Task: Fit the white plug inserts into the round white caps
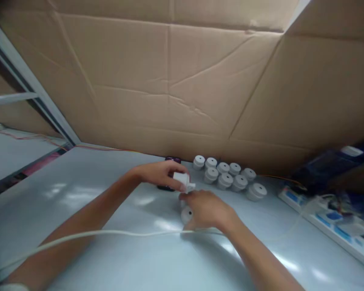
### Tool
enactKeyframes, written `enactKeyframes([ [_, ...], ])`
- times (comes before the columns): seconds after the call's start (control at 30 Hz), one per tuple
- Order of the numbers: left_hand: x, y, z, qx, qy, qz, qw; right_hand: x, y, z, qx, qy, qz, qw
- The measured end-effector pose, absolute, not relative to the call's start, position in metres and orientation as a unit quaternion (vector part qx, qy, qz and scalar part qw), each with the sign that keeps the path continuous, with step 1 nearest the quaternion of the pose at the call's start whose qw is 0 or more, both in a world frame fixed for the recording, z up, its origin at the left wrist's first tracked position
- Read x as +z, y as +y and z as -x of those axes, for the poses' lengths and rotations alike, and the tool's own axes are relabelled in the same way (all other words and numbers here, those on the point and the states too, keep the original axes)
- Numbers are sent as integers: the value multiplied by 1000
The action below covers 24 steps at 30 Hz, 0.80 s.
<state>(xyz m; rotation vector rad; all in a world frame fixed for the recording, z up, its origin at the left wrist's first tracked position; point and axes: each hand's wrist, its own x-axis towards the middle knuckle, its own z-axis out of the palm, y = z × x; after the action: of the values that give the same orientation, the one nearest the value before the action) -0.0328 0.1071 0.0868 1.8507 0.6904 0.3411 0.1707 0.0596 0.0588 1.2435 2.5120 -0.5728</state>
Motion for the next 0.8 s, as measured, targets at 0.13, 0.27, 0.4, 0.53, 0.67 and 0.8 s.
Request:
enactKeyframes([
  [0.13,87,106,28,292,304,-707,568,55,62,-168,-205,887,-392,136],
  [0.27,90,108,27,386,307,-647,581,76,66,-177,-241,896,-369,51],
  [0.4,98,107,28,422,332,-651,536,101,70,-192,-257,896,-344,-110],
  [0.53,106,100,26,428,365,-660,497,102,80,-198,-132,867,-332,-347],
  [0.67,109,90,22,412,356,-654,525,92,89,-196,-56,832,-319,-449],
  [0.8,112,81,19,380,378,-688,489,88,87,-192,-50,833,-281,-473],
])
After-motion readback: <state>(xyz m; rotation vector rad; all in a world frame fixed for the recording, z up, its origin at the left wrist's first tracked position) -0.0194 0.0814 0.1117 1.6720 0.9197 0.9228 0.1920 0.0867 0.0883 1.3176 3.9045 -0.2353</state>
